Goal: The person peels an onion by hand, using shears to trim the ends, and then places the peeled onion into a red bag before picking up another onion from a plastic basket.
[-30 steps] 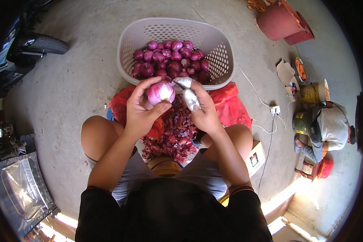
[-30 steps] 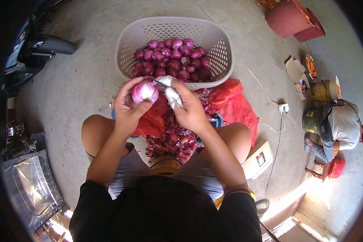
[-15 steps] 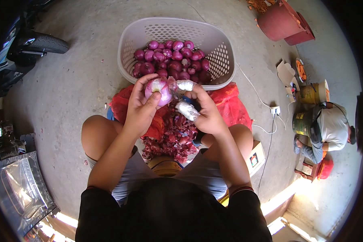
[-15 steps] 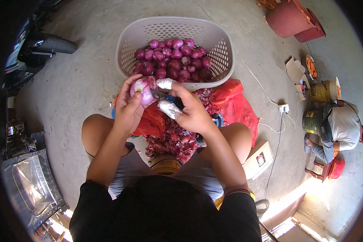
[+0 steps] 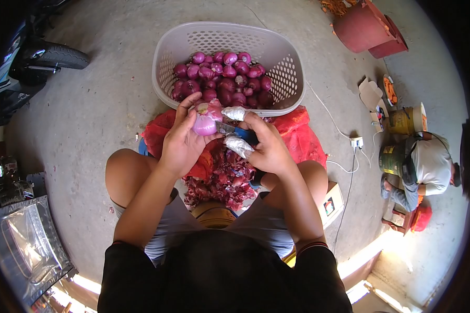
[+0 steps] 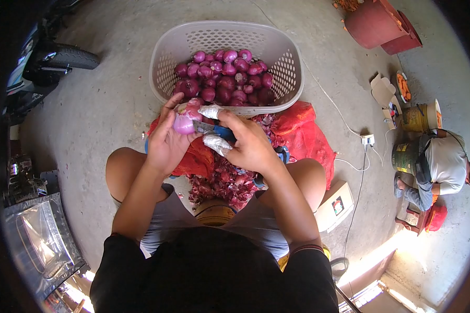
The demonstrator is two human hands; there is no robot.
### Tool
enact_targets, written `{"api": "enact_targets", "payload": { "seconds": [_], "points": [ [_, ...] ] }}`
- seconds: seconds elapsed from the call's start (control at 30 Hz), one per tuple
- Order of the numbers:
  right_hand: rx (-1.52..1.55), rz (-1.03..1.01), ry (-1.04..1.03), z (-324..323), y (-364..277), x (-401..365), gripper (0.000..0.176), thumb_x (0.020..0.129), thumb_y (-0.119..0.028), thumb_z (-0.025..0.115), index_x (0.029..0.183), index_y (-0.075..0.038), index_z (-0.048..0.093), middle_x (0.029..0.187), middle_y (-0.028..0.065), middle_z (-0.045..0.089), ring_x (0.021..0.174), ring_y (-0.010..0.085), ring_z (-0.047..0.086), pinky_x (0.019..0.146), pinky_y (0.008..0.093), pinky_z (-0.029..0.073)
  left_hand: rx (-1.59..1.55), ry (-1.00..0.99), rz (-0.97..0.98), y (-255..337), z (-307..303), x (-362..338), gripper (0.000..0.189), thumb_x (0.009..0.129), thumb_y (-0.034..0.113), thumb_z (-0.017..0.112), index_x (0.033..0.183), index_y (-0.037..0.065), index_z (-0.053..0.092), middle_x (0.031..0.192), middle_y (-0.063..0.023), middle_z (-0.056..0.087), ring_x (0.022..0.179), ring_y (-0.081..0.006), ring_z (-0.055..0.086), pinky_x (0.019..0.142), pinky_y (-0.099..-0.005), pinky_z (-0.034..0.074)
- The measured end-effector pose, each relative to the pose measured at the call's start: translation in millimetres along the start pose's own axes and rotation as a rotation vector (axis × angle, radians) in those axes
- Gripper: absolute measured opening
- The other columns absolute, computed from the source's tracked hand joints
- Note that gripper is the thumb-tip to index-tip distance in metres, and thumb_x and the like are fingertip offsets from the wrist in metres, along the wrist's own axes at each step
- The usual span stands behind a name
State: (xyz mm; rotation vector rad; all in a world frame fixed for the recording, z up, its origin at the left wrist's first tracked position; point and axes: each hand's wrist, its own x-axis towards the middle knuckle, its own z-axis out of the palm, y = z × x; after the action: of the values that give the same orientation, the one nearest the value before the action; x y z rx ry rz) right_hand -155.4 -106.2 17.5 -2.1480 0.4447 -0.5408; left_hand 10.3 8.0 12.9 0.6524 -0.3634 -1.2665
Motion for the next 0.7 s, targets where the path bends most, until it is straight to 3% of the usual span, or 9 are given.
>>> {"api": "enact_targets", "payload": {
  "seconds": [0.23, 0.53, 0.7],
  "points": [
    [0.072, 0.008, -0.017, -2.0, -0.8, 1.5, 0.053, 0.067, -0.002, 0.069, 0.117, -0.003, 0.050, 0.104, 0.0206, 0.061, 0.094, 0.0374, 0.061, 0.078, 0.0409, 0.049, -0.026, -0.028, -0.030, -1.1, -3.2, 0.1, 0.037, 0.100, 0.028, 0.032, 0.134, 0.015, 0.028, 0.133, -0.0097, 0.044, 0.116, -0.0209, 0.048, 0.086, -0.0376, 0.047],
    [0.113, -0.028, 0.004, 7.9, 6.7, 1.1, 0.048, 0.070, -0.002, 0.067, 0.116, -0.002, 0.053, 0.109, 0.0207, 0.061, 0.098, 0.0372, 0.061, 0.083, 0.0407, 0.048, 0.170, -0.016, 0.007, -2.9, -2.1, -0.6, 0.035, 0.099, 0.027, 0.036, 0.132, 0.015, 0.030, 0.133, -0.0077, 0.044, 0.107, -0.0157, 0.051, 0.081, -0.0323, 0.045],
    [0.176, -0.001, 0.033, 12.2, 6.1, 2.5, 0.044, 0.072, -0.001, 0.065, 0.114, -0.001, 0.054, 0.111, 0.0207, 0.060, 0.101, 0.0369, 0.060, 0.085, 0.0397, 0.048, 0.225, -0.009, 0.045, -5.4, -2.2, -0.3, 0.036, 0.099, 0.026, 0.035, 0.131, 0.011, 0.031, 0.133, -0.0118, 0.045, 0.107, -0.0177, 0.052, 0.080, -0.0324, 0.044]
  ]
}}
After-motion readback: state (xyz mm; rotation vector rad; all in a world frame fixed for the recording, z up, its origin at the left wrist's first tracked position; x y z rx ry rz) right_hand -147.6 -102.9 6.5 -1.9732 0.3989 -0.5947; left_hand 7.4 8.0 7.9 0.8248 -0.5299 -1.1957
